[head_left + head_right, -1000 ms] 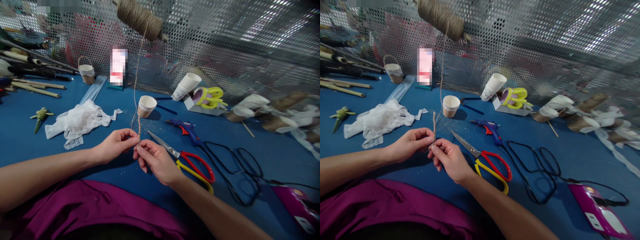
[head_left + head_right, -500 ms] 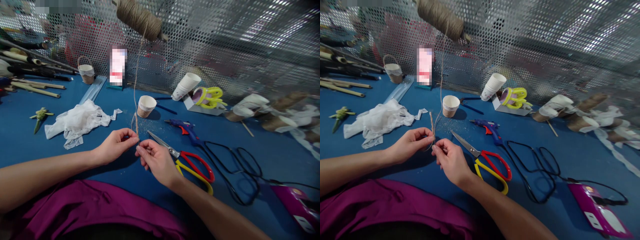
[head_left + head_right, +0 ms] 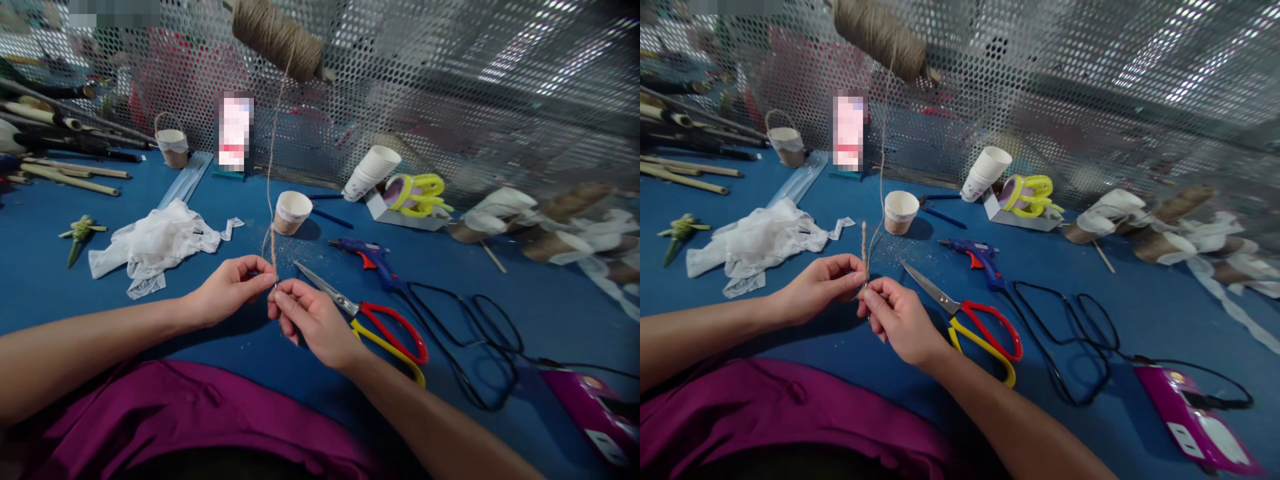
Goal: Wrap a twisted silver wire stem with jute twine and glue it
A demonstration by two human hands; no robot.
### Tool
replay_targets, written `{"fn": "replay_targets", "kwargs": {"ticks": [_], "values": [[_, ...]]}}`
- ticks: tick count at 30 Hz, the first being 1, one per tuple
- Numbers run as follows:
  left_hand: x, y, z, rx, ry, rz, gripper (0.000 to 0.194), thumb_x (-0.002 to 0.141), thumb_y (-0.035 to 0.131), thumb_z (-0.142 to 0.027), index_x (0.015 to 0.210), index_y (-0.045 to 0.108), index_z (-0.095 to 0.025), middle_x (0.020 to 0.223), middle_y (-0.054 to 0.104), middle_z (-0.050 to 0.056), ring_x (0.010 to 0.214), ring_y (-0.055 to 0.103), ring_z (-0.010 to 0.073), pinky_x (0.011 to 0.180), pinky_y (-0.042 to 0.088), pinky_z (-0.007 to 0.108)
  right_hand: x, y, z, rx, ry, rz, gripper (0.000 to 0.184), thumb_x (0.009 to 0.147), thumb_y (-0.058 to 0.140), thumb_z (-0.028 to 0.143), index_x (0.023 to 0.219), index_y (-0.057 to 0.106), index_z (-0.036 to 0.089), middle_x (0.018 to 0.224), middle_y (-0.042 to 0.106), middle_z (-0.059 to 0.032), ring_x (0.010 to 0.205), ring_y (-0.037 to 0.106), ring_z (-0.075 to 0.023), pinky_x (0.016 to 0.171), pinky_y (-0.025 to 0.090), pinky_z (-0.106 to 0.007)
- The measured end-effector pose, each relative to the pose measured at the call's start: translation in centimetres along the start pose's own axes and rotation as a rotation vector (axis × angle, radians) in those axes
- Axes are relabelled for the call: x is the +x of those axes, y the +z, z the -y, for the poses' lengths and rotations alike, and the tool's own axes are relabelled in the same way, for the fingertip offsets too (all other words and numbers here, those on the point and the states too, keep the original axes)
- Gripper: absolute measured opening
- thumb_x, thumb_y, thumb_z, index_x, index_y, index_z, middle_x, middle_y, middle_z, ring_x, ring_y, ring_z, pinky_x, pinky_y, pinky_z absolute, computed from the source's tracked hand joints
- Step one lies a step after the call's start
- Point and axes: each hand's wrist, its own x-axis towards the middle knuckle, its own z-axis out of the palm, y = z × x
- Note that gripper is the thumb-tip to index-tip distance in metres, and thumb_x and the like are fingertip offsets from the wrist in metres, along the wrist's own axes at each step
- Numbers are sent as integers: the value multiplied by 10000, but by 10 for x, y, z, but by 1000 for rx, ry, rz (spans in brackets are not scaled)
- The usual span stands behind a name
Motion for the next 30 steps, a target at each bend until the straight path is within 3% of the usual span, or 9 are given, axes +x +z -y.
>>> {"fn": "replay_targets", "kwargs": {"ticks": [7, 12, 21, 30], "values": [[0, 2, 1, 103, 35, -74, 186, 759, 553, -307, 733, 507, -129, 623, 452, -41, 514, 361, 51, 472, 281, 190, 1, 1, -1, -41, 48, -108, 159, 779, 556, 274, 699, 459, 175, 497, 482, 77, 361, 414, -42, 355, 326, -174], [0, 1, 1, 30, 9, -18, 196, 768, 548, -325, 772, 511, -132, 587, 446, -54, 468, 342, 42, 433, 242, 183, 0, -1, -2, -17, 4, -86, 143, 803, 525, 278, 719, 481, 171, 510, 497, 72, 362, 409, -39, 363, 331, -177], [-1, 0, -1, 42, 16, -17, 190, 769, 543, -322, 771, 503, -136, 588, 448, -54, 472, 348, 45, 439, 253, 184, 2, 0, -6, 84, -17, -48, 144, 809, 528, 295, 738, 501, 173, 586, 542, 50, 373, 418, -33, 347, 347, -166], [1, -4, -6, 409, 195, -87, 147, 794, 508, -271, 740, 524, -135, 686, 529, -6, 615, 465, 91, 573, 382, 217, 1, 1, -7, 69, -36, -103, 148, 805, 531, 306, 742, 494, 177, 591, 533, 53, 371, 411, -30, 340, 369, -161]]}}
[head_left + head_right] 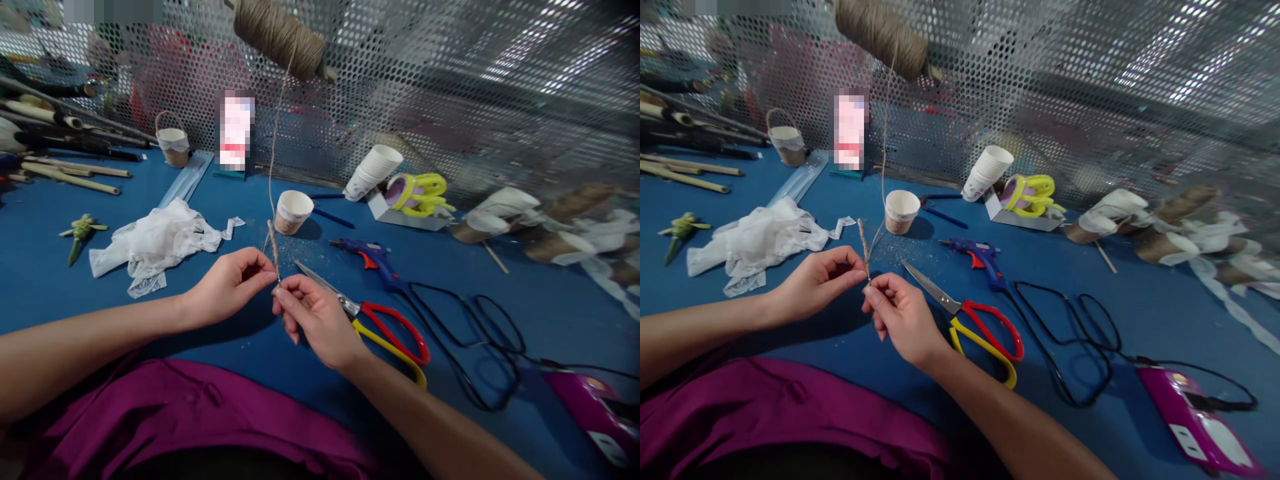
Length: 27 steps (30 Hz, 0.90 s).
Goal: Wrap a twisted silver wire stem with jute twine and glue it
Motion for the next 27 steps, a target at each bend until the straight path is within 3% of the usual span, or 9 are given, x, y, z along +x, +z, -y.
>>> {"fn": "replay_targets", "kwargs": {"ticks": [3, 9, 19, 23, 27], "values": [[-1, 1, 0, 64, 52, -39, 134, 810, 493, -258, 748, 519, -141, 697, 525, -7, 620, 467, 89, 570, 384, 210, -1, 1, 1, -12, 7, -11, 142, 803, 535, 305, 751, 495, 179, 601, 536, 51, 376, 417, -33, 343, 381, -165], [-3, 2, -2, 51, 12, -46, 136, 819, 482, -259, 747, 510, -147, 693, 527, -6, 624, 477, 92, 572, 394, 207, -1, 2, 2, 3, 19, -6, 141, 806, 534, 308, 754, 497, 183, 598, 544, 48, 375, 429, -39, 342, 383, -171], [-5, 1, -3, 215, 122, -111, 128, 832, 470, -236, 745, 507, -150, 715, 535, 7, 652, 496, 100, 600, 395, 215, -4, 3, 7, -48, 30, -49, 142, 802, 533, 302, 740, 489, 183, 550, 525, 62, 357, 434, -45, 350, 377, -183], [-4, 1, -3, 127, 54, -92, 134, 818, 480, -256, 743, 509, -148, 692, 525, -2, 623, 476, 96, 573, 383, 214, -4, 3, 7, -61, 20, -45, 143, 810, 526, 303, 746, 489, 181, 543, 520, 63, 360, 436, -44, 357, 375, -181], [-1, 0, -4, -65, -81, 10, 154, 795, 502, -280, 731, 522, -141, 675, 527, -11, 611, 469, 89, 579, 381, 213, -3, 1, 4, -38, 13, -13, 150, 815, 518, 310, 747, 497, 178, 561, 531, 55, 359, 430, -41, 355, 371, -180]]}}
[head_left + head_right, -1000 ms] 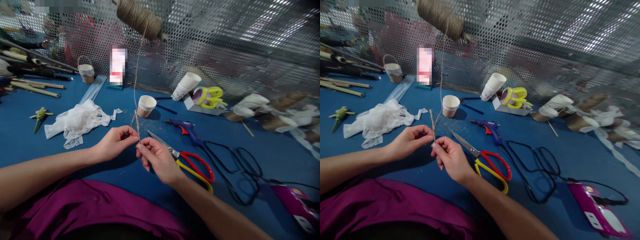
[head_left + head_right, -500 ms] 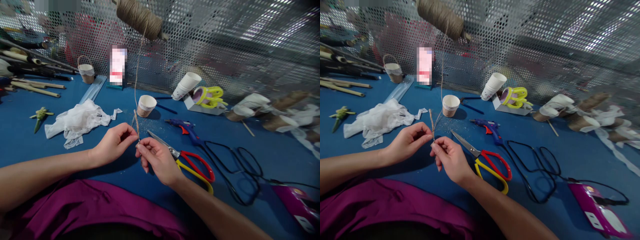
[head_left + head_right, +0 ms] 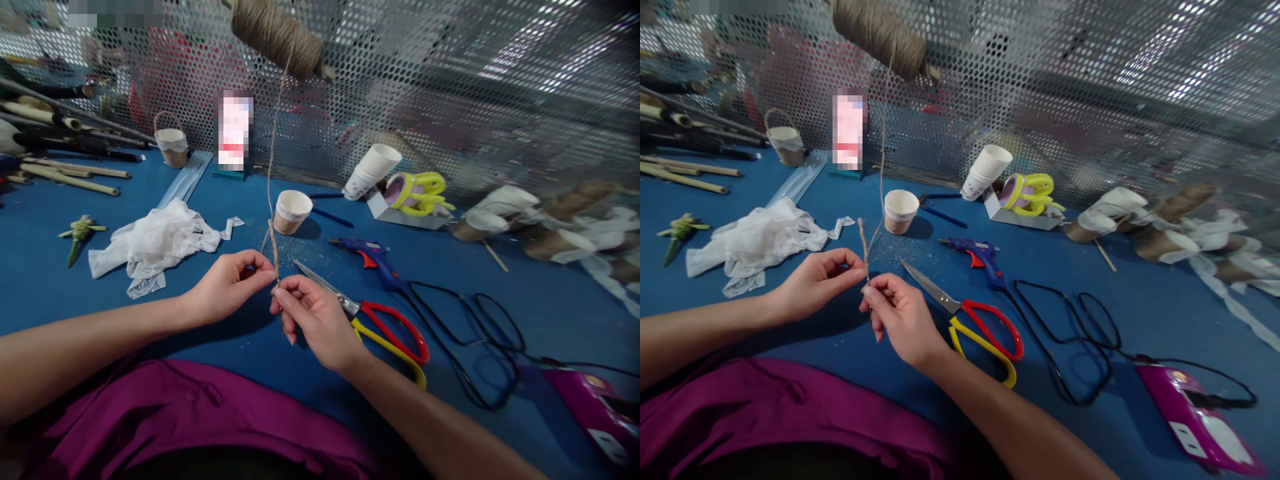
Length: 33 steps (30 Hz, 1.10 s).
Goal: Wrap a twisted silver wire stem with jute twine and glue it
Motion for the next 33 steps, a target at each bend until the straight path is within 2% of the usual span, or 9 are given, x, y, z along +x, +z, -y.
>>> {"fn": "replay_targets", "kwargs": {"ticks": [5, 8, 12, 16, 23, 30, 33], "values": [[1, 0, -1, -102, -20, 58, 147, 785, 506, -278, 728, 516, -143, 643, 512, -27, 575, 454, 77, 556, 369, 204, 0, 0, 0, 30, 7, 56, 164, 819, 501, 326, 759, 512, 174, 602, 544, 39, 379, 418, -36, 357, 366, -174], [0, 2, 1, -72, 7, 26, 156, 781, 505, -288, 726, 513, -143, 664, 512, -22, 589, 451, 82, 561, 367, 209, 0, 0, 2, 7, 36, 27, 156, 793, 536, 322, 756, 488, 179, 616, 550, 37, 390, 435, -40, 359, 375, -176], [-1, 4, 4, 6, -2, -2, 179, 785, 501, -309, 723, 523, -142, 666, 509, -17, 591, 430, 87, 548, 351, 214, 0, 0, 3, -74, 49, -36, 177, 760, 578, 309, 715, 461, 186, 508, 478, 73, 383, 435, -50, 352, 369, -171], [-1, 5, 2, -80, -11, 13, 157, 773, 520, -286, 730, 534, -136, 684, 527, -12, 606, 451, 84, 569, 366, 211, 0, 0, 2, -78, 39, -40, 187, 765, 572, 330, 716, 473, 180, 504, 470, 69, 391, 438, -54, 354, 376, -174], [-2, 6, 4, -215, -107, 29, 205, 755, 553, -331, 755, 535, -126, 572, 464, -41, 467, 353, 49, 428, 262, 181, 1, -1, 2, -3, 33, 10, 202, 775, 567, 354, 721, 483, 178, 544, 504, 52, 402, 447, -56, 373, 395, -187], [-2, 3, 1, -253, -125, 96, 215, 754, 554, -345, 745, 518, -133, 532, 447, -55, 449, 329, 46, 421, 231, 181, 1, -1, 2, 64, 19, 71, 166, 795, 550, 326, 737, 501, 179, 583, 517, 46, 414, 437, -52, 370, 376, -179], [0, 3, -3, -225, -124, 86, 201, 753, 554, -331, 745, 519, -133, 553, 457, -53, 461, 340, 45, 430, 242, 180, 1, -2, 2, 69, -3, 86, 164, 815, 521, 321, 737, 509, 177, 571, 502, 50, 412, 416, -48, 366, 357, -170]]}}
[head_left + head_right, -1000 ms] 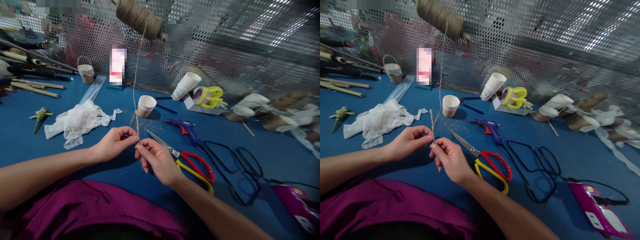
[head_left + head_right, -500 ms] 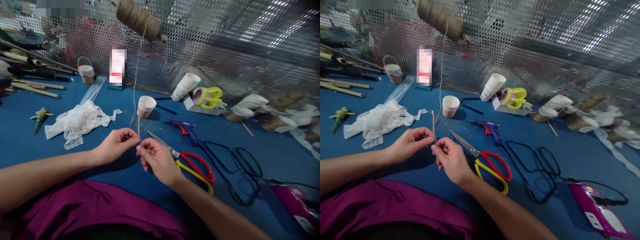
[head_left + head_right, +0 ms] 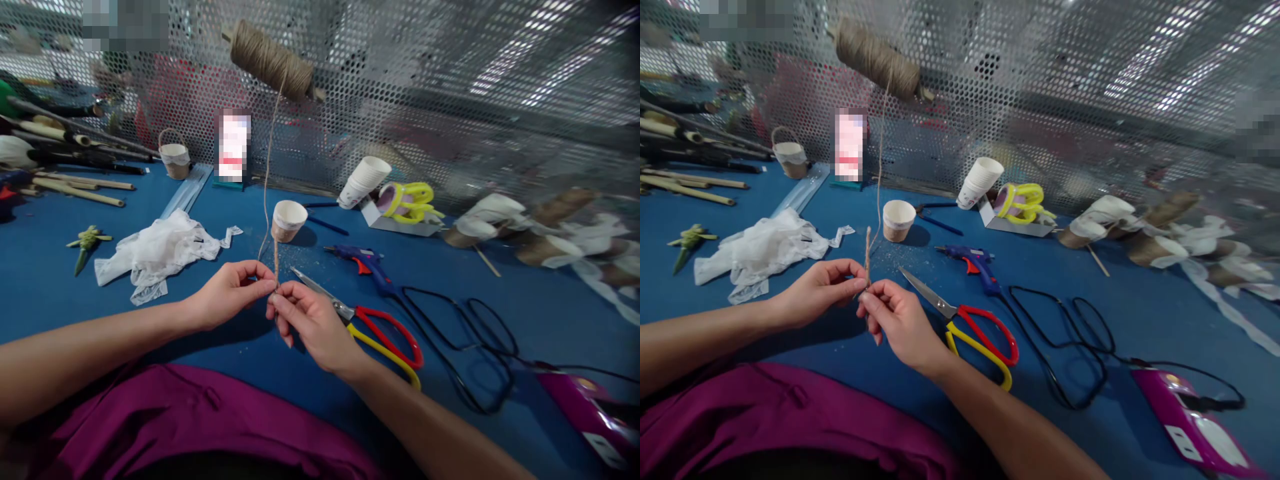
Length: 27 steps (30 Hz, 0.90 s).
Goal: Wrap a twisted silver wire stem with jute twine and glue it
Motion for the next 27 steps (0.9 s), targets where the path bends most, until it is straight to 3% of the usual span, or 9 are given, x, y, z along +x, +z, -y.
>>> {"fn": "replay_targets", "kwargs": {"ticks": [7, 12, 18, 27], "values": [[-1, 10, -2, 27, -30, -127, 174, 748, 555, -305, 716, 515, -139, 572, 466, -45, 472, 342, 48, 427, 249, 188, 3, -4, -2, -33, 0, -61, 190, 793, 548, 353, 754, 487, 177, 621, 542, 38, 412, 427, -48, 372, 361, -178], [-8, 18, 2, -8, -35, -238, 176, 737, 563, -306, 733, 514, -136, 622, 471, -44, 485, 347, 45, 442, 263, 189, 1, -3, 2, -174, -4, -102, 185, 773, 569, 302, 687, 462, 178, 475, 443, 82, 387, 413, -53, 386, 343, -178], [-8, 13, 12, -100, -34, -122, 237, 736, 576, -359, 750, 509, -132, 575, 483, -47, 462, 349, 44, 429, 243, 181, 0, 1, 0, -174, 4, -65, 179, 776, 551, 315, 694, 502, 164, 499, 472, 66, 393, 425, -53, 374, 344, -178], [-5, 9, 23, -195, -62, -110, 283, 715, 611, -393, 758, 501, -136, 553, 482, -47, 467, 378, 47, 447, 261, 180, 7, 4, -13, 23, 51, -60, 224, 775, 561, 361, 700, 536, 152, 564, 525, 43, 398, 398, -37, 350, 327, -163]]}}
